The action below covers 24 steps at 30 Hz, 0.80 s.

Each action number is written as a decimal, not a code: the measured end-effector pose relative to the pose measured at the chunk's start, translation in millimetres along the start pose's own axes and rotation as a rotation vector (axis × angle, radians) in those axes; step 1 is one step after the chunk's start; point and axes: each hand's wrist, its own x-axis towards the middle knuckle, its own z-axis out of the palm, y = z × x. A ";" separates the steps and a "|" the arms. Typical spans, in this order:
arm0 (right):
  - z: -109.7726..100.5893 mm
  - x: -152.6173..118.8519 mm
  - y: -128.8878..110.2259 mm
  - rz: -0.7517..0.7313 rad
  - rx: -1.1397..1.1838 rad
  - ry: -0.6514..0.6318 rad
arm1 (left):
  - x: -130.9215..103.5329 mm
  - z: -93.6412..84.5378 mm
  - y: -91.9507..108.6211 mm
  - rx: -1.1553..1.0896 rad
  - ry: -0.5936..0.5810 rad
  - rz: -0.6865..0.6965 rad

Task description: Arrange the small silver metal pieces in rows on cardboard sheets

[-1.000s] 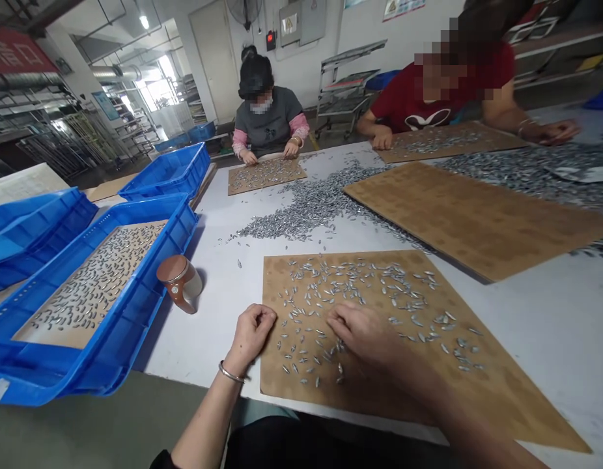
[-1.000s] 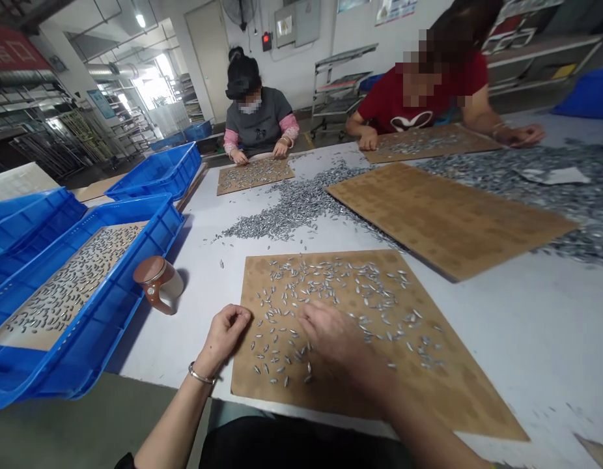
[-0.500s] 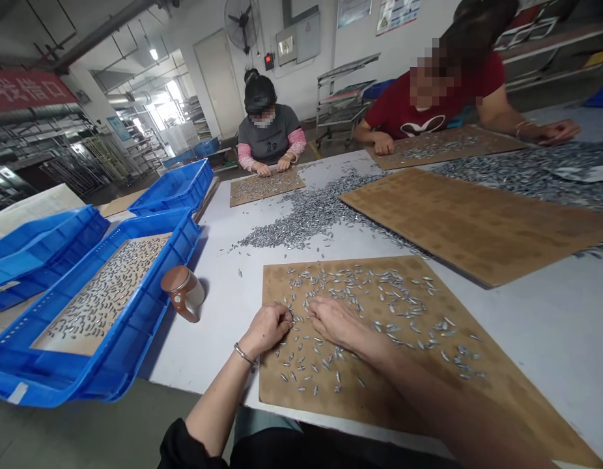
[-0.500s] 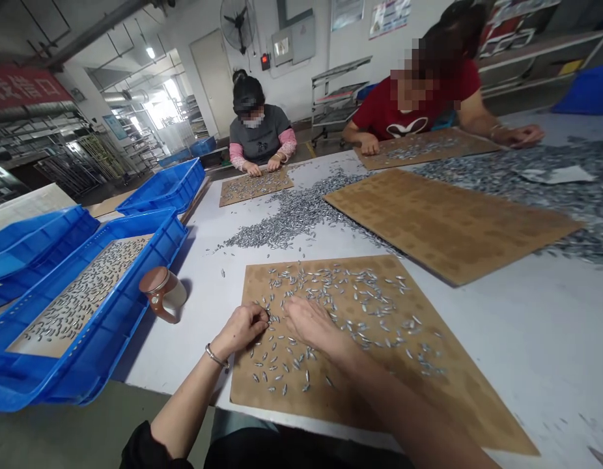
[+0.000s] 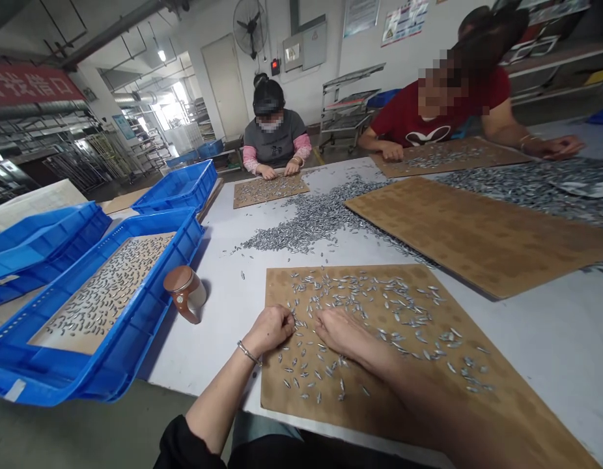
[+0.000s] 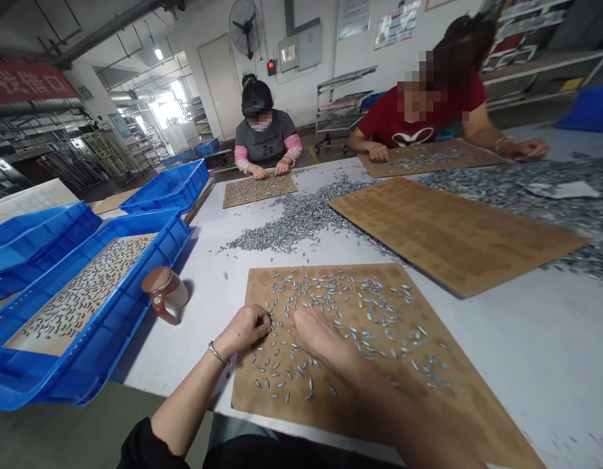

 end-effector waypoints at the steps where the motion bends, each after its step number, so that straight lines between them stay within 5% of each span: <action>1: 1.6 0.0 -1.2 -0.015 -0.005 0.023 | 0.6 -0.4 -0.1 0.010 -0.006 0.004; 7: 8.1 3.5 -22.8 -0.238 -0.064 0.027 | 2.8 2.2 -2.3 0.096 -0.047 0.027; 17: 8.7 0.9 -23.3 -0.205 -0.129 -0.054 | -4.9 -11.2 -14.4 0.112 -0.094 0.025; 24: 5.5 8.1 -18.2 -0.138 -0.165 0.013 | 1.4 -7.4 -22.5 0.052 -0.090 -0.072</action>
